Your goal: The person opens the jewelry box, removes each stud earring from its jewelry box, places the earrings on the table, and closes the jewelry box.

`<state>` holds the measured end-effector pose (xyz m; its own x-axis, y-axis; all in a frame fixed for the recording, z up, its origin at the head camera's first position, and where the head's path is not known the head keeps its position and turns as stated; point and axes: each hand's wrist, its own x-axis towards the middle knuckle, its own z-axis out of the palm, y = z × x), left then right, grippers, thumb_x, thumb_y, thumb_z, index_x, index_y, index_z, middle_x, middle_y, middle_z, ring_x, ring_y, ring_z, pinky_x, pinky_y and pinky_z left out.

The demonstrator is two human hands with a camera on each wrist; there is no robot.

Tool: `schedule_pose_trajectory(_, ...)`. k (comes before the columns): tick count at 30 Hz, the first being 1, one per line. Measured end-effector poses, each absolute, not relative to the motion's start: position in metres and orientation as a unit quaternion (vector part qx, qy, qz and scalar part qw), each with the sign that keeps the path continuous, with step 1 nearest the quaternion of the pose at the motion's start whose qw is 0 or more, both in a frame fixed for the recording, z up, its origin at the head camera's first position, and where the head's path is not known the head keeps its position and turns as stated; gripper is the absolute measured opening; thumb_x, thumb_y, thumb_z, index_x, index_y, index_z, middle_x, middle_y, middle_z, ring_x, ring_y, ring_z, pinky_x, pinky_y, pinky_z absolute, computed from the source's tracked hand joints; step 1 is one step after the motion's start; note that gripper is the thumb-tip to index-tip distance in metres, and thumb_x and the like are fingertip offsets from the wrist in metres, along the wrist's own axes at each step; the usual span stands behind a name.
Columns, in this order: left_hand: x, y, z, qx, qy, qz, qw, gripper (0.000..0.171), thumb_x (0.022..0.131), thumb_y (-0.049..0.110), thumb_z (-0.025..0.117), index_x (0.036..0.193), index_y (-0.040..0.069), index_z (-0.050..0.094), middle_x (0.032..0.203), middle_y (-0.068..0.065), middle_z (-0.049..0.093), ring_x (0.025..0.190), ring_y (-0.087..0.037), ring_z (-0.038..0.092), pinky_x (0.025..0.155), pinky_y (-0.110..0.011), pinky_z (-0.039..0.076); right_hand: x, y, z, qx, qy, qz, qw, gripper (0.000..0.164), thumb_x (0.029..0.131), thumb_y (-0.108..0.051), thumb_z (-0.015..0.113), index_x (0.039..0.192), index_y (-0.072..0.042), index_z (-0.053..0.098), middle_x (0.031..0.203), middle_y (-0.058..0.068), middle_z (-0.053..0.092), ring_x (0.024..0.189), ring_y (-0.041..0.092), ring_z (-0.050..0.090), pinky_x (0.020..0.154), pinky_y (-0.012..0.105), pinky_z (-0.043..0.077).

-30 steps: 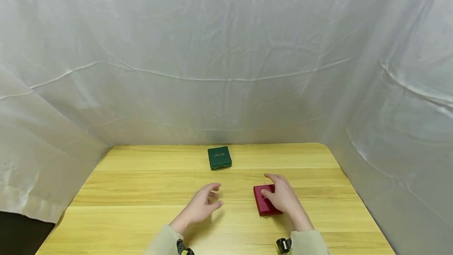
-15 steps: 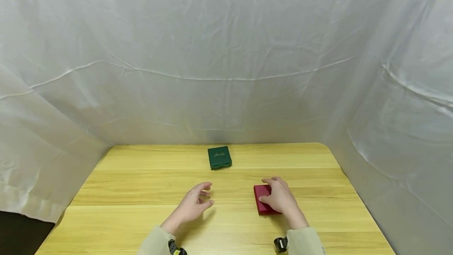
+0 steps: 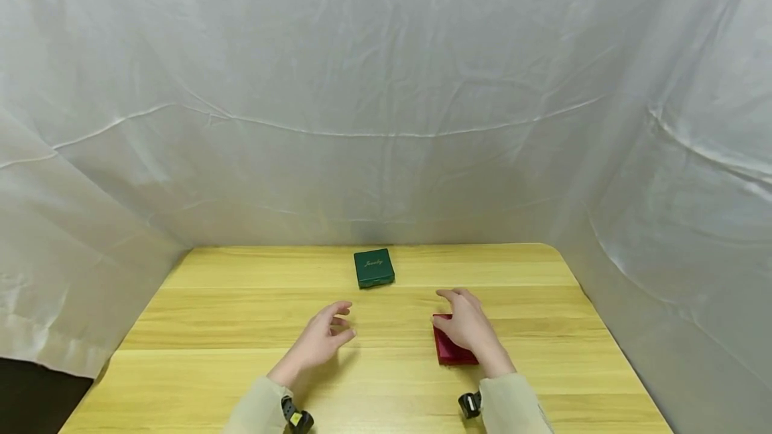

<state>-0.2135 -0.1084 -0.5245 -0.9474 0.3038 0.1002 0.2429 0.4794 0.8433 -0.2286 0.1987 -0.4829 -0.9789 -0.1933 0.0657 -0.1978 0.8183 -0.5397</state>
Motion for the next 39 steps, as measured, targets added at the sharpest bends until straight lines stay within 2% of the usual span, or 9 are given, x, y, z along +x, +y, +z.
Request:
schedule_pose_trajectory(12,-0.241,-0.115,-0.524,0.110,0.852,0.510,0.035,0.060,0.096,0.018,0.064,0.145,-0.005,0.039,0.136,-0.027,0.049,0.116,-0.039,0.054,0.095,-0.054,0.046,-0.268,0.152,-0.493,0.133,-0.919,0.367,-0.052,0.055,0.095,-0.019,0.066,0.145,-0.009,0.048,0.141,0.020,0.048,0.123,0.039,0.050,0.098,0.056,0.044)
schedule_pose_trajectory(22,-0.258,-0.114,-0.527,0.092,0.852,0.513,0.052,0.061,0.098,0.025,0.061,0.148,-0.001,0.037,0.142,-0.024,0.046,0.123,-0.037,0.051,0.099,-0.053,0.044,-0.296,0.120,-0.502,0.142,-0.911,0.379,-0.080,0.054,0.098,-0.019,0.061,0.148,-0.008,0.043,0.143,0.022,0.043,0.123,0.041,0.050,0.097,0.055,0.045)
schedule_pose_trajectory(27,-0.263,-0.112,-0.528,0.084,0.849,0.518,0.059,0.058,0.099,0.021,0.060,0.147,-0.002,0.038,0.141,-0.025,0.046,0.123,-0.037,0.051,0.100,-0.053,0.044,-0.306,0.110,-0.506,0.126,-0.922,0.356,-0.079,0.054,0.098,-0.020,0.060,0.149,-0.009,0.043,0.145,0.025,0.040,0.126,0.040,0.047,0.101,0.056,0.040)
schedule_pose_trajectory(32,-0.265,-0.109,-0.529,0.085,0.850,0.516,0.065,0.059,0.099,0.023,0.060,0.147,-0.002,0.038,0.142,-0.025,0.046,0.125,-0.037,0.050,0.100,-0.052,0.043,-0.316,0.104,-0.511,0.120,-0.928,0.342,-0.083,0.054,0.099,-0.021,0.059,0.150,-0.010,0.041,0.148,0.026,0.037,0.132,0.042,0.039,0.106,0.059,0.034)
schedule_pose_trajectory(39,-0.270,-0.103,-0.531,0.084,0.855,0.506,0.078,0.058,0.100,0.021,0.058,0.148,-0.002,0.035,0.142,-0.026,0.046,0.126,-0.037,0.050,0.100,-0.052,0.043,-0.324,0.096,-0.513,0.112,-0.933,0.326,-0.106,0.056,0.100,-0.023,0.058,0.151,-0.013,0.039,0.147,0.026,0.037,0.133,0.042,0.039,0.106,0.057,0.035)
